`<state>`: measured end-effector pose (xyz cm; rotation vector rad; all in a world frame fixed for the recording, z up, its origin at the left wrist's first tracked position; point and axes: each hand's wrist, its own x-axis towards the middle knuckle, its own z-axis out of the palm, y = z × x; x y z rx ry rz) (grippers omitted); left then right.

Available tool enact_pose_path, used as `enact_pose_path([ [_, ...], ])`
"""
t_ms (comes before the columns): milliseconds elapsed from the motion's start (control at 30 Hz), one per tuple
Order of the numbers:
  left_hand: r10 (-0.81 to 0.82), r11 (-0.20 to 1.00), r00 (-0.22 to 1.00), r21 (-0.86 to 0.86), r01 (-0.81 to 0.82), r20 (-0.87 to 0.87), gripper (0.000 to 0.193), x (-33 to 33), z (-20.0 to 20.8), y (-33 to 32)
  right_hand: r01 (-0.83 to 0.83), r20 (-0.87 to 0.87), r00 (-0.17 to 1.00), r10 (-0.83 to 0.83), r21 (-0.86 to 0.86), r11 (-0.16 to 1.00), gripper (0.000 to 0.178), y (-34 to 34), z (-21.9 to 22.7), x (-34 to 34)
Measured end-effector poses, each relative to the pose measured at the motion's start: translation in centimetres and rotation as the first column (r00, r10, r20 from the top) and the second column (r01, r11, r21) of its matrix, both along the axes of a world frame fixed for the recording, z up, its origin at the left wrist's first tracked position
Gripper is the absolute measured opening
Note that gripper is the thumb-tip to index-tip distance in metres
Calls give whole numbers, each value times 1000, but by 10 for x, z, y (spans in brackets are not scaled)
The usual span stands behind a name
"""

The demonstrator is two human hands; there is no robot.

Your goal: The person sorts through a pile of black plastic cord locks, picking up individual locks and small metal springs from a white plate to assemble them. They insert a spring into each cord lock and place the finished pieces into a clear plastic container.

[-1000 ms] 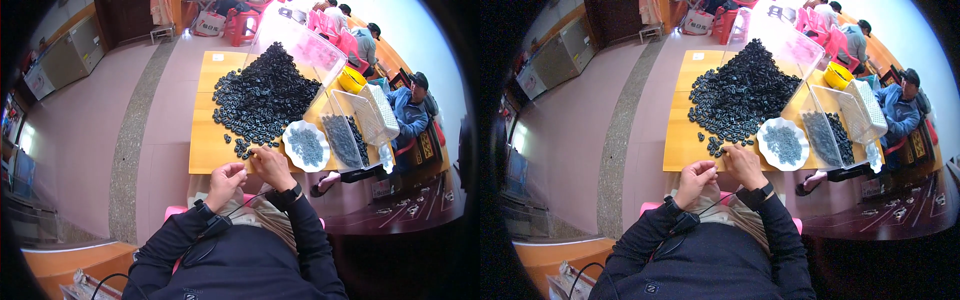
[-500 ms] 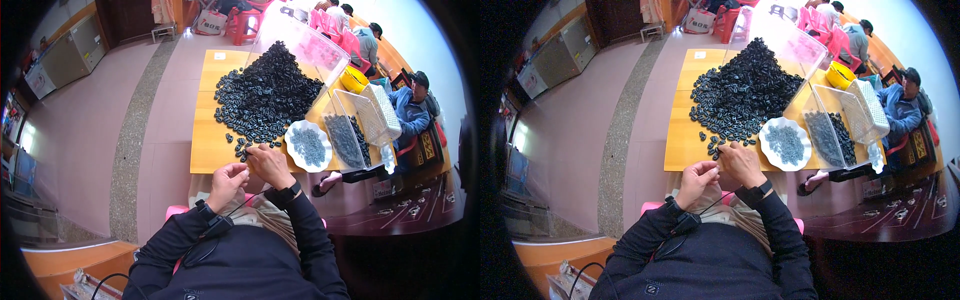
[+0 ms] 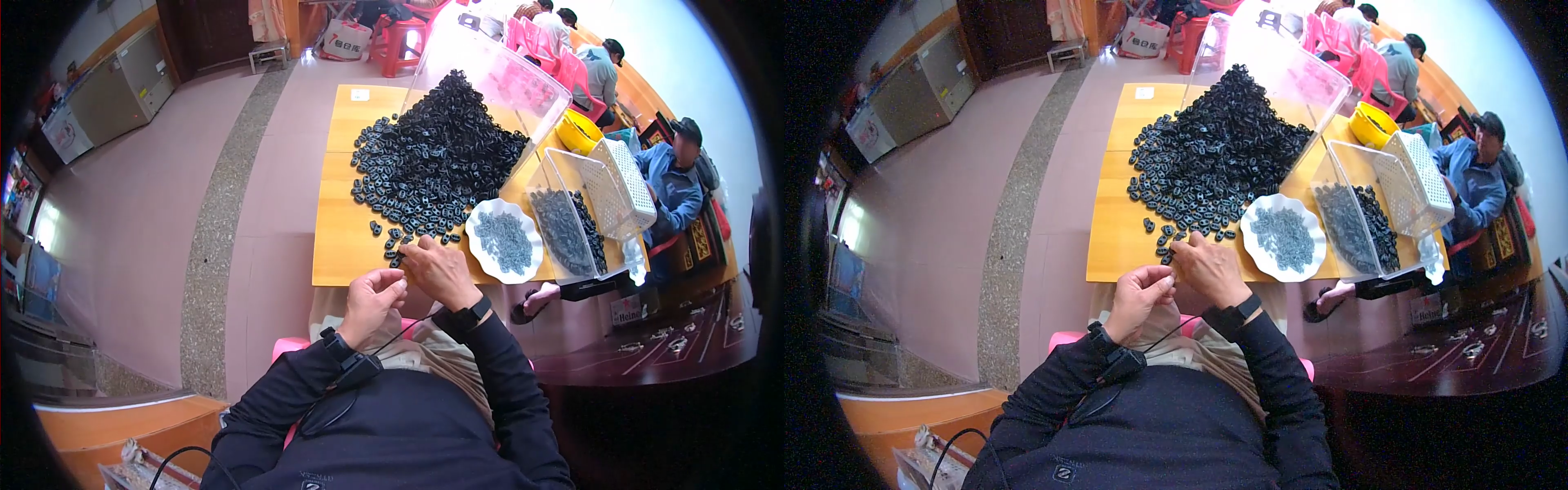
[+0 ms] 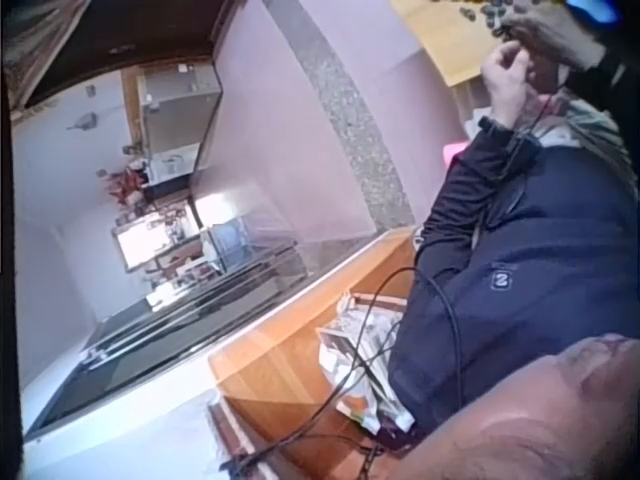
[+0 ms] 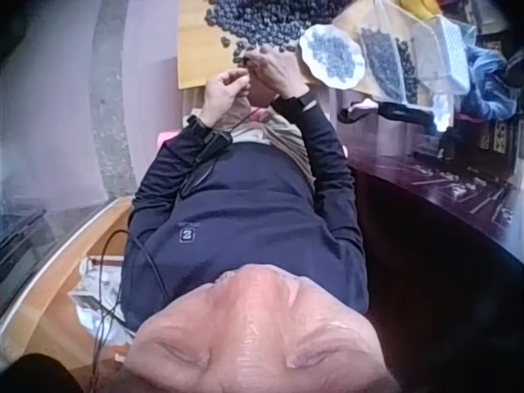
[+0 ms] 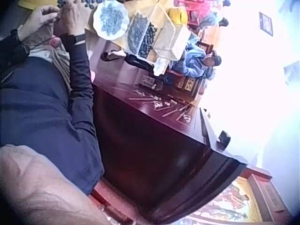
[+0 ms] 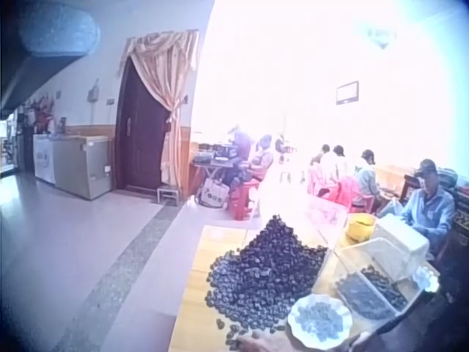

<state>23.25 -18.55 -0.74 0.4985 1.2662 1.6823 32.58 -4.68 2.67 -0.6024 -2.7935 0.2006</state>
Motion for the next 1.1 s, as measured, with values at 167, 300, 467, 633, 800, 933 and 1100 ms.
enact_pose_path([
  [167,3,1000,1000,-8,-3,10,19,-1,1,-1,-7,-38,999,7,-6,1000,17,-3,-2,-1],
  [300,5,1000,1000,4,-5,10,19,0,2,-2,-36,-103,994,31,-44,998,14,0,3,-3],
  [467,5,1000,1000,6,-5,15,20,2,1,-1,-50,-127,991,44,-43,998,16,5,21,-29],
  [633,18,999,999,38,-19,37,16,2,-2,0,-138,7,990,138,13,990,12,11,26,-68],
  [800,62,997,998,35,-61,-16,17,-2,-7,1,-151,168,975,145,23,988,15,15,19,-84],
  [933,69,997,996,48,-66,-57,19,-1,-5,1,-143,173,975,136,33,989,14,15,17,-83],
  [1100,85,996,996,27,-86,25,20,-2,-1,-1,-131,203,971,123,24,991,14,17,14,-79],
])
